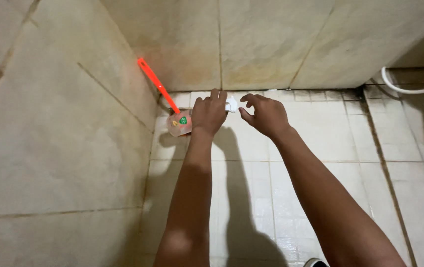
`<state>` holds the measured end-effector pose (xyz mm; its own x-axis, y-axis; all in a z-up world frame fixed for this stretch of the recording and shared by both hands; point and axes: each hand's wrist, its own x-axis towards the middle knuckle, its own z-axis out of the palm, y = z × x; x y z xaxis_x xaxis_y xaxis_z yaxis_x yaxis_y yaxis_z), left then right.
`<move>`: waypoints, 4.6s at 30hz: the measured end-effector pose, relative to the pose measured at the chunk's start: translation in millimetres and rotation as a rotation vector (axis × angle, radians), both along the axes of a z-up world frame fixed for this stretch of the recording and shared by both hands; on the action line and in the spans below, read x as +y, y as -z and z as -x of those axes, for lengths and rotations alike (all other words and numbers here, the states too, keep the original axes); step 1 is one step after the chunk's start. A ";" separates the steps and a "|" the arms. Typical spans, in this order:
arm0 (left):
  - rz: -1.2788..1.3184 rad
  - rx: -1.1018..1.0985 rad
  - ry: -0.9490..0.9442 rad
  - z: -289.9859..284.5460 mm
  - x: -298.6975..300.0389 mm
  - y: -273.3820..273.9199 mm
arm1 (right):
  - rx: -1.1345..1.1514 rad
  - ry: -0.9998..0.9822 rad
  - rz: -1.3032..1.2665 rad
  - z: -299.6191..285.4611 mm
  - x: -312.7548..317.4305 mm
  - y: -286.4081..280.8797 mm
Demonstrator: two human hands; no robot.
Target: The person applies a white cleaning paste from a bottle onto the grout lines between floor tiles. They use their fingers to rub the paste into the grout, working along the base of the wall and around the floor drain.
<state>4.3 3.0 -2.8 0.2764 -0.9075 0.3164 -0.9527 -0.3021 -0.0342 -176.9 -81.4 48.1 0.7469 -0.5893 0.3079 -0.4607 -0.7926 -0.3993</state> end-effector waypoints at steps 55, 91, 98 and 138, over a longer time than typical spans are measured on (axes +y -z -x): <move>-0.023 0.050 -0.050 -37.3 52.6 -9.3 | 0.037 -0.186 0.082 -42.6 27.1 5.2; -0.001 0.143 -0.079 -25.6 48.6 -20.4 | 0.231 -0.070 -0.045 -27.8 16.7 18.9; -0.009 0.133 -0.028 -17.6 28.6 -5.7 | 0.258 -0.011 -0.108 -14.0 15.5 12.8; 0.287 1.138 0.141 131.8 -57.1 -68.7 | -0.162 0.207 -0.089 66.4 -36.4 8.3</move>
